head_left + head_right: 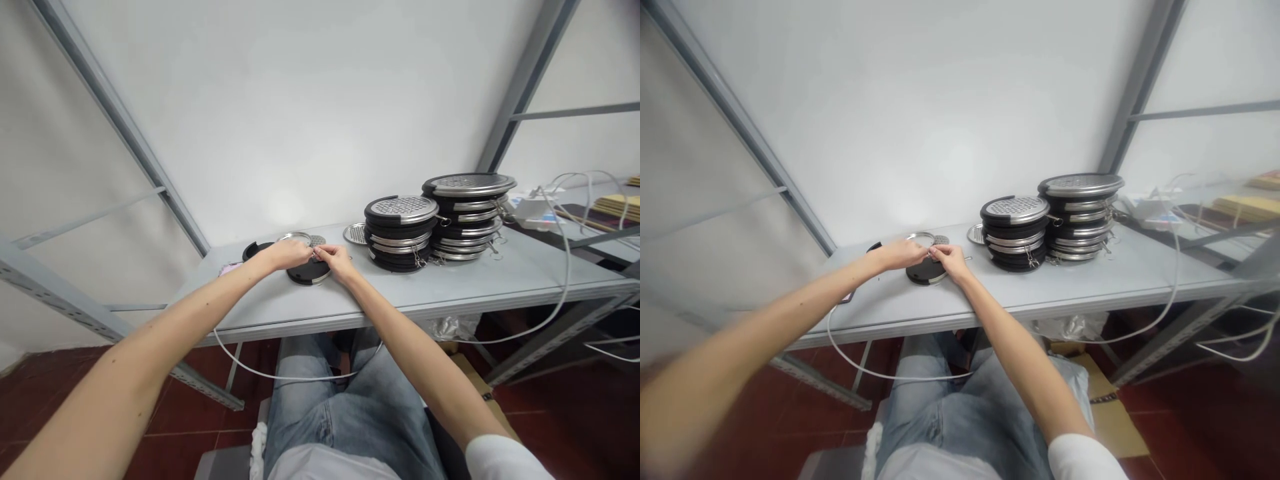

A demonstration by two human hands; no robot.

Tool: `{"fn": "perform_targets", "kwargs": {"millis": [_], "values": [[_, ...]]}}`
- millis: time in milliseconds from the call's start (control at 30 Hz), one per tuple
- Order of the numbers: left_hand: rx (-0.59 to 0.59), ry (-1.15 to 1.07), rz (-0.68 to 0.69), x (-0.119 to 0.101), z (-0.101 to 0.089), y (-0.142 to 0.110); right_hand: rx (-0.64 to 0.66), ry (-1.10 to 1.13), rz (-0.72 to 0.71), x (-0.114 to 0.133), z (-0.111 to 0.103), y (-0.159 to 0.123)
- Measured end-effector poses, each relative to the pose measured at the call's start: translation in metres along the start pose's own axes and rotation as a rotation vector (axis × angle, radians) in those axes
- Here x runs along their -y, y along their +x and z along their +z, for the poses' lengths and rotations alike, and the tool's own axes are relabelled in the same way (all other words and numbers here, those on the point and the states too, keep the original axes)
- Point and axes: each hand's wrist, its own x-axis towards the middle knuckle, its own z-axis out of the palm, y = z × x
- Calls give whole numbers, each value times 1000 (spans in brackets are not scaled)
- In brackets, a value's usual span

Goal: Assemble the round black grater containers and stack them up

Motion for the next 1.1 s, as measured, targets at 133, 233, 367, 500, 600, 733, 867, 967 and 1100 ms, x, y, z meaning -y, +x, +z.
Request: {"fn": "perform_targets", "kwargs": {"millis": [133,233,367,500,600,733,867,967,1100], "values": [[183,123,89,7,-14,10,-11,7,-8,-1,-2,1],[205,114,132,9,-18,10,27,21,1,-2,-4,1],[207,57,144,6,-23,4,89,45,-13,-5,-5,1],[172,-31,115,3,-25,0,124,75,-27,-8,-4,1],[161,-82,83,4,-24,0,121,65,-9,-9,-4,2],[187,-118,41,7,-23,1,128,60,23,-8,-5,2],[136,-61,-5,12,-16,-4,133,45,43,-5,-4,2],[68,32,-109,12,-4,-9,87,-28,49,-3,-4,1],[-131,7,-265,4,20,-9,-55,-352,-148,-2,-5,-3]]}}
